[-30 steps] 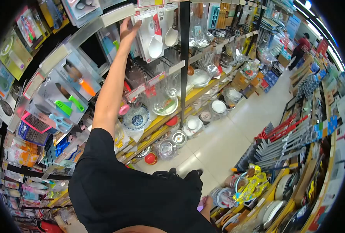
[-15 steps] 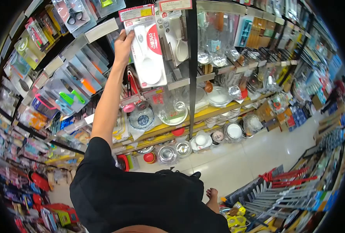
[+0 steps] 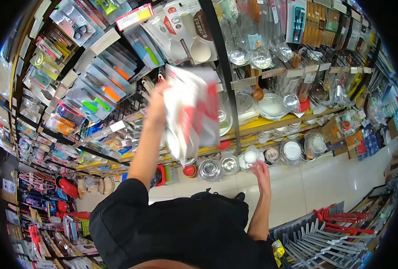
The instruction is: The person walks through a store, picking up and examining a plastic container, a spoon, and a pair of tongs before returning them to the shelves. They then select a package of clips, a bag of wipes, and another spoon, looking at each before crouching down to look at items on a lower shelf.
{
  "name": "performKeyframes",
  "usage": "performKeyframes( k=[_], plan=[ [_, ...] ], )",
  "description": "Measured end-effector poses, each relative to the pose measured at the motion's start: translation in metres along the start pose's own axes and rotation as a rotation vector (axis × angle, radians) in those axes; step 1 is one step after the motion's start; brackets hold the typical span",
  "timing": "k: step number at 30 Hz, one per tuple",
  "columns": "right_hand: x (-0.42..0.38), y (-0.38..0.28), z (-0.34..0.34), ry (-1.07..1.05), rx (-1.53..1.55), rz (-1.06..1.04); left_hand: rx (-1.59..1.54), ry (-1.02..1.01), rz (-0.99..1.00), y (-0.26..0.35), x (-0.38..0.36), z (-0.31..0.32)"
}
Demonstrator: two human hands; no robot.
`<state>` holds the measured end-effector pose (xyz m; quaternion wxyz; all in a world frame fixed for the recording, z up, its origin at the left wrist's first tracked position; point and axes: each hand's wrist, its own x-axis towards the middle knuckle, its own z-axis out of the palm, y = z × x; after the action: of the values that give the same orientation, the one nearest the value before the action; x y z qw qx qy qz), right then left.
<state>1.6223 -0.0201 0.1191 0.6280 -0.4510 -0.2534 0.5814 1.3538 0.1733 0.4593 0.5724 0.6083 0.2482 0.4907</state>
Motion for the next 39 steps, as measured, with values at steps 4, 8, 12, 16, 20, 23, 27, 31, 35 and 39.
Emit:
performKeyframes(
  k=[4, 8, 12, 16, 20, 23, 27, 31, 35, 39],
  plan=[
    [0.001, -0.09, 0.102, -0.316, 0.356, -0.304, 0.067, -0.085, -0.311, -0.1, -0.056, 0.064],
    [0.001, -0.101, 0.114, -0.179, 0.08, -0.209, 0.611, -0.058, -0.047, -0.141, -0.084, 0.095],
    [0.001, -0.099, 0.106, -0.169, 0.007, -0.206, 0.63, 0.043, -0.082, -0.148, -0.096, 0.117],
    [0.005, -0.082, 0.099, -0.087, 0.353, -0.179, 0.706, -0.084, 0.051, -0.129, -0.092, 0.128],
    [-0.004, -0.079, 0.086, -0.04, 0.733, 0.14, 0.789, -0.135, 0.193, -0.097, -0.057, 0.118],
    [-0.008, -0.101, 0.11, -0.09, 0.579, 0.093, 0.389, 0.133, 0.26, -0.064, 0.018, 0.073],
    [-0.05, -0.112, 0.157, -0.27, 0.445, 0.191, 0.116, 0.027, -0.05, -0.143, -0.012, 0.056],
    [-0.032, -0.077, 0.135, -0.768, 0.377, 0.226, -0.301, 0.118, -0.353, -0.174, -0.056, 0.057],
    [-0.056, -0.051, 0.159, -0.955, 0.15, 0.499, -0.338, 0.166, -0.217, -0.162, -0.03, 0.06],
    [-0.055, -0.046, 0.161, -1.168, 0.219, 0.471, -0.477, 0.178, -0.214, -0.154, -0.038, 0.068]
  ],
)
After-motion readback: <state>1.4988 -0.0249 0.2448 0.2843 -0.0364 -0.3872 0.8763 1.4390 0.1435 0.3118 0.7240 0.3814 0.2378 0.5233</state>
